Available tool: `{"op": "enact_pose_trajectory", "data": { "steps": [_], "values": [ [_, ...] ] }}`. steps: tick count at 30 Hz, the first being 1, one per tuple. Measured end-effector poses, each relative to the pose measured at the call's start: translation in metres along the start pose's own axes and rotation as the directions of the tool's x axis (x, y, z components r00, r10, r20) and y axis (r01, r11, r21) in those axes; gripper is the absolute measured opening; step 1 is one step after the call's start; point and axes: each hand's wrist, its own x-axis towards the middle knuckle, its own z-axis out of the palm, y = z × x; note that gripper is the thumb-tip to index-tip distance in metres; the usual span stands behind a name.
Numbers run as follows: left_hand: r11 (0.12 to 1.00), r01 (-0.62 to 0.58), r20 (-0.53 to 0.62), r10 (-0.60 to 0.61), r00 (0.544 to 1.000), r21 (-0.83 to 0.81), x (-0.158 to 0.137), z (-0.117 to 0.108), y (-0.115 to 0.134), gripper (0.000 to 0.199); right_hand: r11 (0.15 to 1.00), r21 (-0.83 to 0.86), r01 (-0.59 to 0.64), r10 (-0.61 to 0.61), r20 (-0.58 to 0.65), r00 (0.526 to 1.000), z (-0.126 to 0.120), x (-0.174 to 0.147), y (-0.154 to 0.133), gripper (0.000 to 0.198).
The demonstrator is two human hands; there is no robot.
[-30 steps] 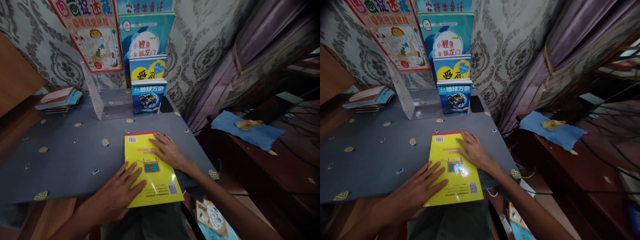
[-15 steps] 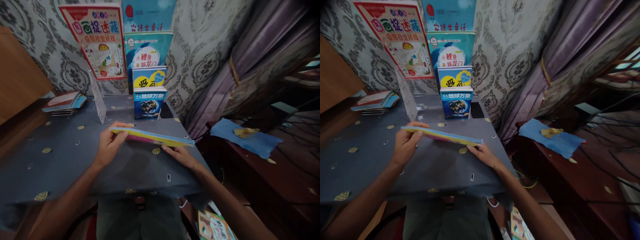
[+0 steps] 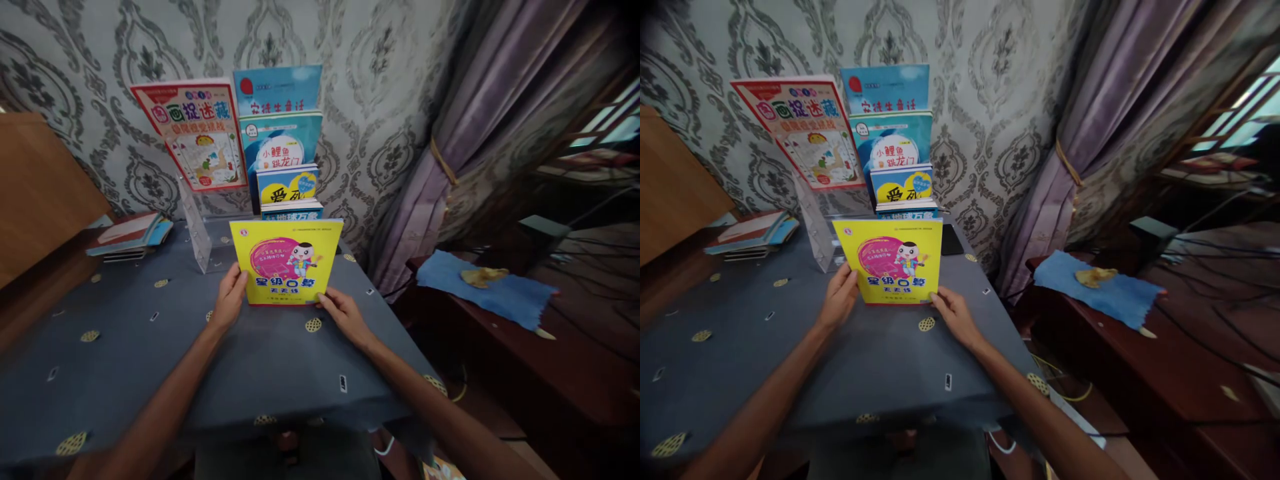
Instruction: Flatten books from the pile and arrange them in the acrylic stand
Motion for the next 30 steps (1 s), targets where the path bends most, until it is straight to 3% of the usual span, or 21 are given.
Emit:
{"op": "enact_pose_trajectory", "data": {
  "steps": [4, 9, 18, 21, 25, 30],
  "values": [
    [0.987, 0.076, 0.023, -0.073, 0.997, -0.141, -0.003, 0.005, 0.007, 0.047, 0.999, 0.012, -0.033, 0.033, -0.020, 0.999, 0.000, -0.004, -0.005, 0.049],
    [0.951, 0.186, 0.005, -0.190, 0.982, -0.247, -0.008, 0.004, 0.011, 0.048, 0.993, 0.064, -0.097, 0.094, 0.051, 0.994, -0.001, -0.007, -0.011, 0.056],
    [0.867, 0.421, -0.019, -0.441, 0.897, -0.268, -0.010, -0.005, -0.013, 0.051, 0.947, 0.174, -0.269, 0.243, 0.154, 0.958, -0.007, -0.018, -0.007, 0.056],
    [0.851, 0.482, -0.053, -0.502, 0.863, -0.208, -0.013, -0.007, -0.022, 0.056, 0.927, 0.153, -0.342, 0.305, 0.221, 0.926, -0.010, -0.026, -0.008, 0.054],
    [0.809, 0.588, -0.058, -0.588, 0.807, -0.017, -0.017, -0.012, -0.027, 0.082, 0.869, 0.161, -0.468, 0.409, 0.299, 0.862, -0.012, -0.034, -0.014, 0.051],
    [0.798, 0.528, 0.067, -0.567, 0.821, 0.293, -0.017, -0.022, -0.024, 0.083, 0.815, 0.170, -0.554, 0.483, 0.330, 0.811, -0.016, -0.035, -0.017, 0.048]
  ]
}}
